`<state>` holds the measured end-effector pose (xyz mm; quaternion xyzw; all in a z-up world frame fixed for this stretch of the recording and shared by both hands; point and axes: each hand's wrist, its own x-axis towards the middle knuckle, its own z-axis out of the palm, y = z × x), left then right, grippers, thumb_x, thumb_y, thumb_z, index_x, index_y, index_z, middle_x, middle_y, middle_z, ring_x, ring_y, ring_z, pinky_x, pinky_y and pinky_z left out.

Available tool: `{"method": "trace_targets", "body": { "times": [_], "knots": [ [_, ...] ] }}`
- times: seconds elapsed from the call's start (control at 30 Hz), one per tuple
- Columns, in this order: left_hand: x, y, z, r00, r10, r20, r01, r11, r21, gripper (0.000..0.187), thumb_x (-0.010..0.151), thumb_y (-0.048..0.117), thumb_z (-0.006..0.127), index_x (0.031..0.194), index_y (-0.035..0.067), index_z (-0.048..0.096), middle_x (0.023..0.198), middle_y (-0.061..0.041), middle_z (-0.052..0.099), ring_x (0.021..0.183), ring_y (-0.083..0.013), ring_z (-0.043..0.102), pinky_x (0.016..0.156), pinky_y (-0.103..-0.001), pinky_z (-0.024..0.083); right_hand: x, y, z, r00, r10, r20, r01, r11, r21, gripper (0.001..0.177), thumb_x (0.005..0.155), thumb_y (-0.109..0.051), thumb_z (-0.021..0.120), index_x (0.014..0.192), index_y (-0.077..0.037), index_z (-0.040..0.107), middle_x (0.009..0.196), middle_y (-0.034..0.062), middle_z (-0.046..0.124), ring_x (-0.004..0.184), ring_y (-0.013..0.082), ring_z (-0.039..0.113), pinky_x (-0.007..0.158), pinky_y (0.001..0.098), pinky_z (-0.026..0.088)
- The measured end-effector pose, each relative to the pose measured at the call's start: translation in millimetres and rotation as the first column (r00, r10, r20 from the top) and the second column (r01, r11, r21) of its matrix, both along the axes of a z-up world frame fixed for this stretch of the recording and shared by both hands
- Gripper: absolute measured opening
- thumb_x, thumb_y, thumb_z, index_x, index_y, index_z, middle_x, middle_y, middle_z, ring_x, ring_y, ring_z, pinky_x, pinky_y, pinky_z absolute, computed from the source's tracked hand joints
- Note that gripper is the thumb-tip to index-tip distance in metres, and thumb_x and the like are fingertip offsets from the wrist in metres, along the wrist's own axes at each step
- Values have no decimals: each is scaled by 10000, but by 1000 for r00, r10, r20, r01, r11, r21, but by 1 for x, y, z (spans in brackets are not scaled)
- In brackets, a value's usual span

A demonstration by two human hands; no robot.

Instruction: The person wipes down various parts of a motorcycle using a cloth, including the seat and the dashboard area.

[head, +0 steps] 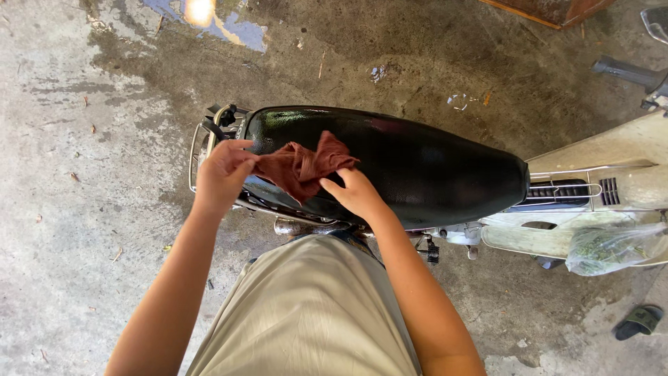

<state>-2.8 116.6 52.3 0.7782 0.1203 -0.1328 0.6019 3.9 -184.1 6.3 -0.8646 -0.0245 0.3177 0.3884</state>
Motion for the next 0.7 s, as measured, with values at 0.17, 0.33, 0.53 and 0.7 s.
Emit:
{"method": "trace_targets", "body": {
  "times": [0.17,0.33,0.53,0.7],
  "knots": [
    [14,13,9,958,-284,45,160,657,736,455,937,238,738,1346,91,604,1350,-156,664,1257,-369,592,1090,-486,457,-8,-18,-24,964,131,230,23,822,-569,979,847,-620,676,1616,-129,322,1691,195,141,1516,513,125,1115,762,209],
    [17,-43,-16,894,-418,165,241,756,608,652,959,415,687,1518,147,488,1595,-239,369,1457,-470,335,1170,-543,303,-18,-30,-32,993,98,70,-46,847,-529,1149,830,-806,601,1666,-262,31,1726,141,-121,1501,609,-122,1030,891,44],
    [23,-102,-58,716,-679,162,313,520,795,693,892,504,646,1508,231,486,1569,-145,420,1453,-417,318,1165,-639,192,-10,-29,-30,991,122,-57,-134,828,-545,1423,632,-857,710,1650,-241,-70,1695,166,-221,1473,622,-198,1027,889,5],
    [66,-70,-99,826,-564,-10,358,510,783,552,999,490,594,1483,238,510,1620,-76,407,1511,-331,334,1235,-588,200,-5,-31,-26,985,117,-128,-166,849,-501,1494,591,-842,762,1643,-261,-126,1684,165,-282,1466,609,-265,1035,881,-21]
  ]
}}
